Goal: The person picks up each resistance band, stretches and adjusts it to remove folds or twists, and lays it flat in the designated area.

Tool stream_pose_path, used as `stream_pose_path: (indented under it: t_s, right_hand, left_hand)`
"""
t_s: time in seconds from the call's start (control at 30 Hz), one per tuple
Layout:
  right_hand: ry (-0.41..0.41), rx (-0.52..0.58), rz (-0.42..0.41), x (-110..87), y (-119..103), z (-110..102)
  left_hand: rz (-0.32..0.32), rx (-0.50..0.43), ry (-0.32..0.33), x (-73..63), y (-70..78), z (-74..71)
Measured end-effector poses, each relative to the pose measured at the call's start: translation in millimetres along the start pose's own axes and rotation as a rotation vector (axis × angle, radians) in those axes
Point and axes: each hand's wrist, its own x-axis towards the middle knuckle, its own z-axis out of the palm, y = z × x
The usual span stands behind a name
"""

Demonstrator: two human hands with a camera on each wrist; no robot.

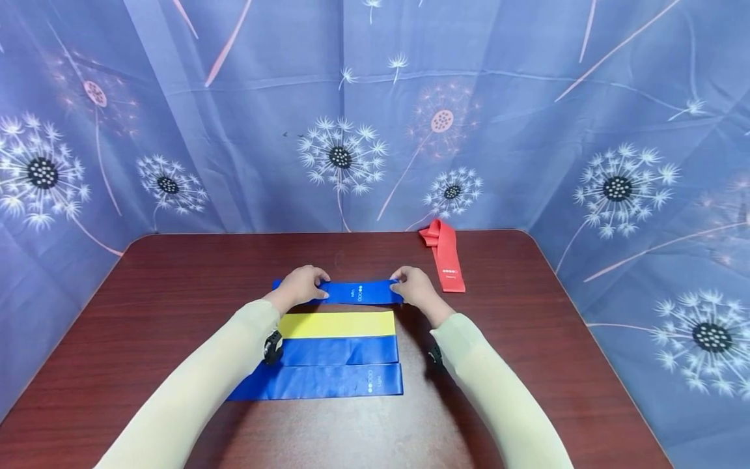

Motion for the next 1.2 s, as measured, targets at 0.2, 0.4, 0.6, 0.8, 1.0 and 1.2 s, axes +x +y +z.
stream_pose_path:
  t_s: [0.2,0.4,0.6,0.8,1.0,1.2]
  right_hand:
    - [-0.014,0.017,-0.003,-1.7,-0.6,-0.4]
    - [-0.027,0.017,0.016,-1.6,-3.1,1.6]
    - [-0.048,0.012,0.001,-0.5,-2.0,3.6]
    - [-0.055,0.01,-0.031,0.7,-3.1,5.1]
    - [-0.008,-0.005,-0.122,3.0,-3.7,4.9]
    - [-0.055,0.085,-0.196,4.9,-1.8,2.8]
  left_hand:
    - [0.001,-0.004,0.003,3.2,-2.2,1.5]
    - [-0.015,-0.072,0.007,3.2,-6.6,-1.7]
    - [0.007,-0.22,0.024,-0.3,-13.9,-7.2]
    - [0.046,-0.362,-0.005,-1.3,-20.9,-17.1]
    - [0.081,-0.358,-0.07,-3.0,-21.7,-29.5]
    - [0.049,-0.32,-0.066,-11.4,-18.0,-41.6]
